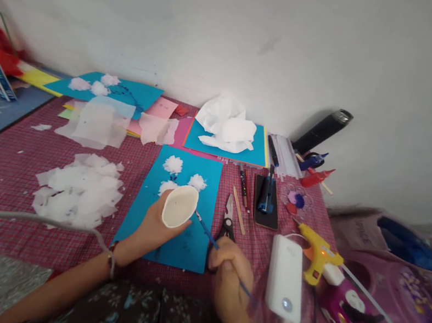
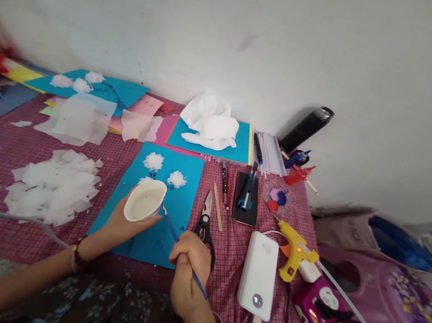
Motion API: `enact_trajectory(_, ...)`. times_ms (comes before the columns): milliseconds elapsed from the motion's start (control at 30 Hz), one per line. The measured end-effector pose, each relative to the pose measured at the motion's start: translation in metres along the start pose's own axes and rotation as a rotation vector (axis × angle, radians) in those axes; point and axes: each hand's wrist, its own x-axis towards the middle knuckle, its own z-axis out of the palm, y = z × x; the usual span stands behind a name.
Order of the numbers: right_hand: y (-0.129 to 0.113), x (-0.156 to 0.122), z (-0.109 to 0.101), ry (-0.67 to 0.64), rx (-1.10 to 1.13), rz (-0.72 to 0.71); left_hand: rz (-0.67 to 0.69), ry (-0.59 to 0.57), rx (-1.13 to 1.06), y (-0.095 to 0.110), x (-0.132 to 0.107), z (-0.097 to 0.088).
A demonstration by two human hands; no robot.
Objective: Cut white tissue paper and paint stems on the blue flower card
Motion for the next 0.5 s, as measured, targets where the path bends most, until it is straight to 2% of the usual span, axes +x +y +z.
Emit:
enact_trajectory(100,-0.005,0.0,0.0,-0.029,0.076,-0.011,-0.049,-0.022,-0.046,0.003,0.004,0.0)
enact_trajectory(200,-0.01,0.008,-0.001,0.107,0.25,0.036,-0.087,-0.007,-0.073,0.004,0.007,0.0)
enact_trajectory(300,-0.01,0.022,-0.002,0.214,0.55,0.203,-0.083,-0.021,-0.102,0.003,0.007,-0.001)
enact_trajectory(400,-0.006,0.032,-0.003,0.193,0.768,0.374,-0.079,-0.086,-0.159,0.004,0.006,-0.002)
enact_trajectory(500,0.0,0.035,-0.002,0.174,0.889,0.461,-0.083,-0.142,-0.18,0.009,0.005,-0.004)
